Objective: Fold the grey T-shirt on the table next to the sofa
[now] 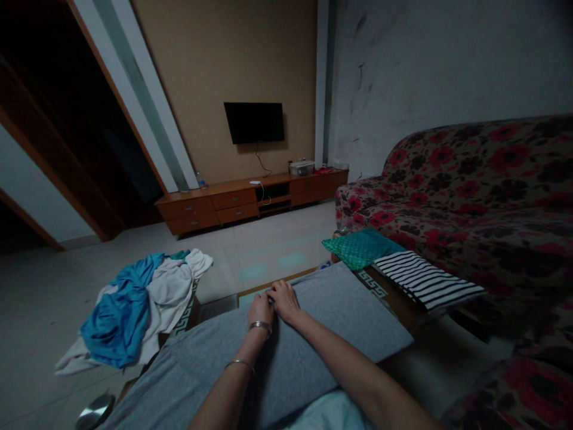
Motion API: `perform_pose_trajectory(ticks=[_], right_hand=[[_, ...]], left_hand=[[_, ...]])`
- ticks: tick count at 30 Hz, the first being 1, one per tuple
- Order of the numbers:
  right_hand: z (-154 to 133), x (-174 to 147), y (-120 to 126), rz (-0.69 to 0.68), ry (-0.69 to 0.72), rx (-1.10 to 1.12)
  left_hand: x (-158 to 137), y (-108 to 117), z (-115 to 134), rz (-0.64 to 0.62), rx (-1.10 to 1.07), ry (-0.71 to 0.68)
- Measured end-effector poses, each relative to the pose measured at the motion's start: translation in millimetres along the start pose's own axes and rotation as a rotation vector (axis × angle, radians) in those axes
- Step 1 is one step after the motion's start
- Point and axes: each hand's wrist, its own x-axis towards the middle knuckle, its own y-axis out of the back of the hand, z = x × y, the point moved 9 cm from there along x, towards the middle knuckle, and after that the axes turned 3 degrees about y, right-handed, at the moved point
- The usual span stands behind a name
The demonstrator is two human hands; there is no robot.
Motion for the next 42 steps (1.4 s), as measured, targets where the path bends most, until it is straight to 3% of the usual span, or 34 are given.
perform_pose_trajectory(ticks=[7,12,16,21,30,35,42], right_hand=[[6,-7,7,-0.001,0.101,0.072],[42,-39,27,0.069,0.108,0.055],[107,-53,23,-0.042,-0.083,-0.004],[180,-51,33,-0.094,-0.293,-0.08],[209,-64,61,-0.038,-0.356,-0.126],[215,-108,90,0.004,-0.4,-0.204],[210,-219,128,0.022,-0.626,-0.488]], left_hand=[[-17,-5,0,0.14,-0.068,-0.112],[-18,-18,-1,0.174,-0.079,-0.202],[-24,-26,15,0.102,0.08,-0.329],[-26,-23,21,0.071,0.205,-0.286],[-31,-19,21,0.052,0.228,-0.279],[-32,-19,20,0.065,0.173,-0.287],[-46,-17,15,0.02,0.006,-0.283]])
